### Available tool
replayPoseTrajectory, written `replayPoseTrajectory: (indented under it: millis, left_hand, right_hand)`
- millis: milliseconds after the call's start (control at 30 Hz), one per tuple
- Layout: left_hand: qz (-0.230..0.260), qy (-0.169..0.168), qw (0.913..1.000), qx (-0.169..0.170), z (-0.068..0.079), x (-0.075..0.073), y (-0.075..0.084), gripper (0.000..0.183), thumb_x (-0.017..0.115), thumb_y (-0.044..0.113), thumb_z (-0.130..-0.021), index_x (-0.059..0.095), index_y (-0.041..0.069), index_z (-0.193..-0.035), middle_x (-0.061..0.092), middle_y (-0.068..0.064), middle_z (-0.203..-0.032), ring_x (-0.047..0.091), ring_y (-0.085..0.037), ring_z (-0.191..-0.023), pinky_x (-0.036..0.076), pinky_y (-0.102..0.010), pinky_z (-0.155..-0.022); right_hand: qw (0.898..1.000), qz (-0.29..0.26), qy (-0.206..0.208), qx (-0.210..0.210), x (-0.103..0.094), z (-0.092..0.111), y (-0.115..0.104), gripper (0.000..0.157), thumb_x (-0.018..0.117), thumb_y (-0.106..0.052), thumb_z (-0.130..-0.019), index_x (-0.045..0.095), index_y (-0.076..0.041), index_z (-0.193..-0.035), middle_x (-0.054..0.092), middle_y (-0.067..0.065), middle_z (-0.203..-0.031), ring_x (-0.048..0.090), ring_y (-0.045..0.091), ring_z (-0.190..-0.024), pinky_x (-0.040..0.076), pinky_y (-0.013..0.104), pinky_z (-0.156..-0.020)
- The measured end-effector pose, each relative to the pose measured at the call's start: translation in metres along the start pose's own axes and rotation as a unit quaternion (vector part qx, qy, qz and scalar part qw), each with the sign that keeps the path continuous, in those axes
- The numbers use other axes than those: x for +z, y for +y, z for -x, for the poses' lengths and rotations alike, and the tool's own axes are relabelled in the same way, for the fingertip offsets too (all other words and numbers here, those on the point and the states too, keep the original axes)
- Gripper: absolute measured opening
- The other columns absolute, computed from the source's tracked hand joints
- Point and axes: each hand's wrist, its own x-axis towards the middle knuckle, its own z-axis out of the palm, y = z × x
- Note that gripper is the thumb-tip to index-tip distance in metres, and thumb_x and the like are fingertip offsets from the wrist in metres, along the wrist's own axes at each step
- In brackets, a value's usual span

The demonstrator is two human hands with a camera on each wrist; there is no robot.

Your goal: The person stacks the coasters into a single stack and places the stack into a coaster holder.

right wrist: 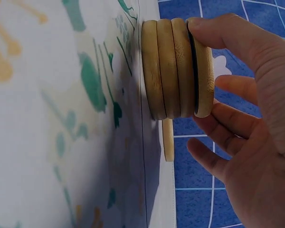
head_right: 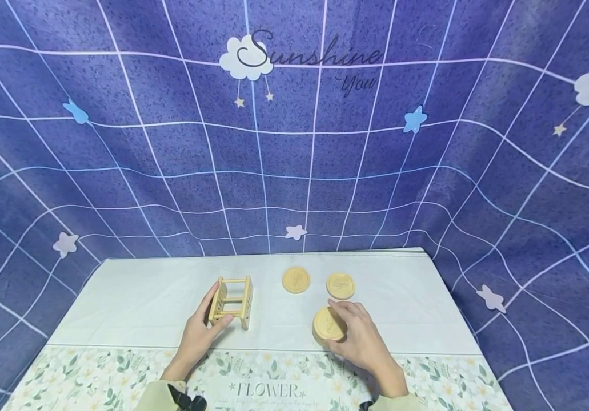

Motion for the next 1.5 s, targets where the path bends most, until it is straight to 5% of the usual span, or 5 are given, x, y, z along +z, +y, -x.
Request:
replayPoseTrajectory:
  millis: [833, 1300, 1500]
  left_hand:
    - [0.001, 0.0, 1.0, -0.006, 0.001, -0.0009, 0.0001, 0.095, 0.085, 0.044, -0.099, 0.03, 0.042, -0.176, 0.038, -0.004, -0.179, 0.035, -0.037, -0.165, 0.026, -0.062, -0.136]
    - [-0.007, 0.003, 1.0, -0.002, -0.0002, 0.0005, 0.0003, 0.094, 0.084, 0.043, -0.1, 0.03, 0.039, -0.177, 0.038, -0.006, -0.179, 0.035, -0.039, -0.164, 0.027, -0.065, -0.135]
    - [0.001, 0.0, 1.0, -0.005, -0.0007, 0.0017, -0.0015, 0.093, 0.083, 0.043, -0.101, 0.029, 0.039, -0.177, 0.038, -0.005, -0.179, 0.035, -0.035, -0.165, 0.026, -0.056, -0.137]
  right_hand:
    - [1.0, -0.006, -0.019, 0.015, -0.0006, 0.0027, 0.0024, 0.094, 0.107, -0.023, -0.074, 0.064, -0.009, -0.156, 0.069, 0.008, -0.147, 0.064, 0.031, -0.134, 0.056, 0.057, -0.116]
    - [1.0, 0.001, 0.02, -0.02, -0.0047, 0.0029, 0.0051, 0.095, 0.107, -0.024, -0.072, 0.065, -0.005, -0.155, 0.069, 0.013, -0.148, 0.065, 0.036, -0.135, 0.056, 0.059, -0.116]
    - [0.999, 0.002, 0.037, -0.03, -0.0084, 0.0007, 0.0068, 0.092, 0.105, -0.024, -0.073, 0.066, -0.007, -0.154, 0.069, 0.016, -0.145, 0.066, 0.038, -0.132, 0.057, 0.064, -0.113]
